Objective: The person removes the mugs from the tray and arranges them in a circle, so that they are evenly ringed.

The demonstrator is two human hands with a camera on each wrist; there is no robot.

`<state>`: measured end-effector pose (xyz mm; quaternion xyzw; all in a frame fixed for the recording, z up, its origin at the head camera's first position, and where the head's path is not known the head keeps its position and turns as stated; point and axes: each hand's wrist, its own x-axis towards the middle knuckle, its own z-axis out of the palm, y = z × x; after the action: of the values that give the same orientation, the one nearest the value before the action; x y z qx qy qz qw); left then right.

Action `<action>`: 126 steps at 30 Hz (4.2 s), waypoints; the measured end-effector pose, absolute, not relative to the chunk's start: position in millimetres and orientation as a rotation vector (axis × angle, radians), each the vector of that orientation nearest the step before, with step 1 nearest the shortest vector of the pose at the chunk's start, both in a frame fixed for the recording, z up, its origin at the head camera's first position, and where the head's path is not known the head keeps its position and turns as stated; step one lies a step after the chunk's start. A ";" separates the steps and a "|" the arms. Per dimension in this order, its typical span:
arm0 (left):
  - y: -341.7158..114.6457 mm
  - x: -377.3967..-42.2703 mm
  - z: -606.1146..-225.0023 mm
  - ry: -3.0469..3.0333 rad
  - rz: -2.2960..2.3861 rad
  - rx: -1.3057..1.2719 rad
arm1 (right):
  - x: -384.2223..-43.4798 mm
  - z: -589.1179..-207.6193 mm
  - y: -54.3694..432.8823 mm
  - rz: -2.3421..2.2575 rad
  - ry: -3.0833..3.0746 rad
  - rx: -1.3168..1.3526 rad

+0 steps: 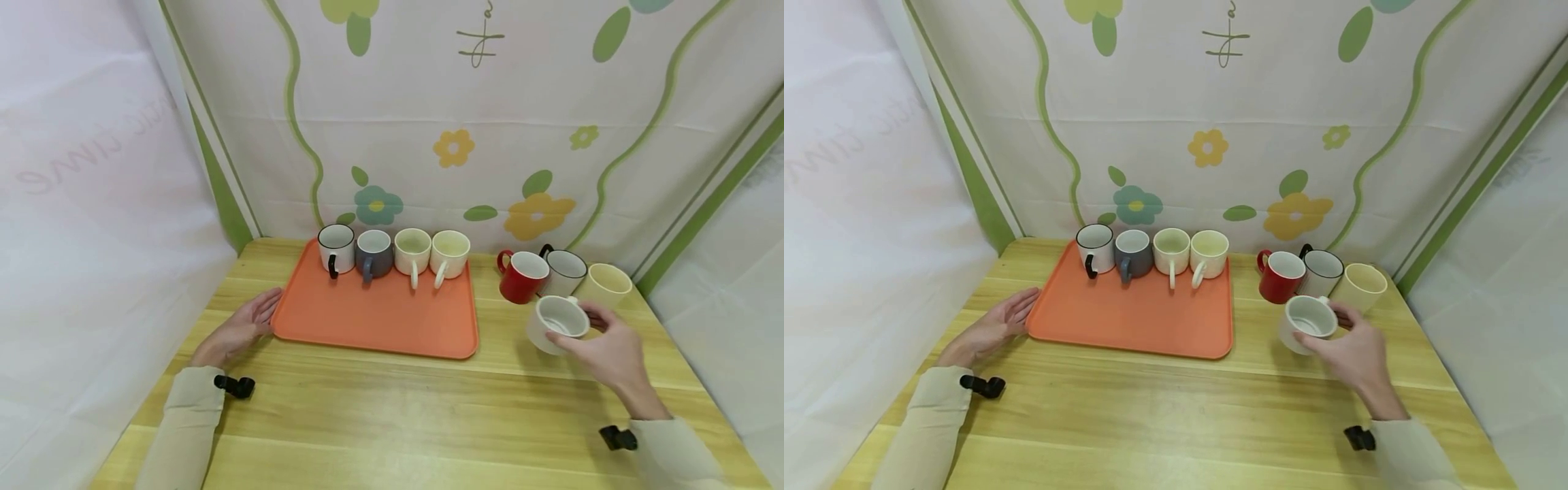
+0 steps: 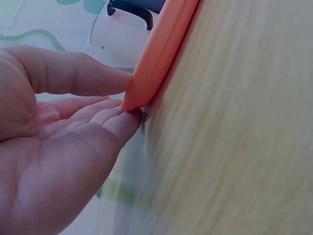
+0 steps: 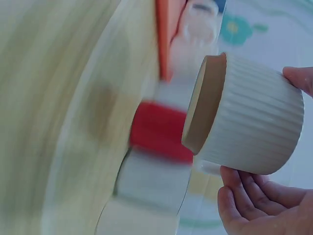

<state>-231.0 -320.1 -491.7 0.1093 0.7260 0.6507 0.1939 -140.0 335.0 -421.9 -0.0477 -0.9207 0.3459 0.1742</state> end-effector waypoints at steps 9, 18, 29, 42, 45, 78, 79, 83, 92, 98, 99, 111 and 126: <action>-320.0 -231.2 -492.3 2.023 1.837 0.313 | -128.7 -435.4 413.4 1.010 -2.522 -0.500; -320.5 -232.0 -493.9 2.021 1.841 0.296 | -136.9 -448.0 447.0 1.103 -2.444 -0.831; -319.7 -230.8 -491.5 2.024 1.835 0.299 | -159.6 -466.5 457.0 1.079 -2.469 -0.893; -318.3 -230.9 -491.8 2.027 1.831 0.294 | -170.1 -478.4 451.6 1.004 -2.434 -0.930; -318.9 -230.5 -491.3 2.031 1.833 0.297 | -171.5 -478.5 449.6 0.987 -2.451 -0.905; -321.0 -231.6 -492.4 2.032 1.815 0.347 | -185.5 -438.7 338.8 0.939 -2.679 0.042; -321.1 -231.6 -492.7 2.031 1.815 0.348 | -188.1 -440.5 329.0 0.955 -2.694 0.068; -321.2 -231.4 -493.0 2.037 1.813 0.350 | -202.6 -446.5 290.7 1.084 -2.751 0.160; -322.3 -231.7 -492.8 2.038 1.807 0.360 | -245.9 -450.7 216.4 1.370 -2.797 0.222; -322.2 -231.1 -493.3 2.027 1.811 0.367 | -269.4 -451.9 188.5 1.617 -2.763 0.089; -322.1 -231.2 -493.5 2.027 1.811 0.370 | -272.7 -452.7 184.8 1.660 -2.746 0.054; -322.4 -232.6 -494.1 2.024 1.815 0.378 | -297.7 -463.0 153.2 1.984 -2.470 -0.295; -320.7 -234.1 -494.1 2.022 1.819 0.385 | -301.3 -461.3 148.8 2.135 -2.146 -0.566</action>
<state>-234.1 -320.7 -494.1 0.1374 0.7219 0.6493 0.1961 -301.3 148.8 -461.3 -0.1837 -0.6965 0.6930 0.0311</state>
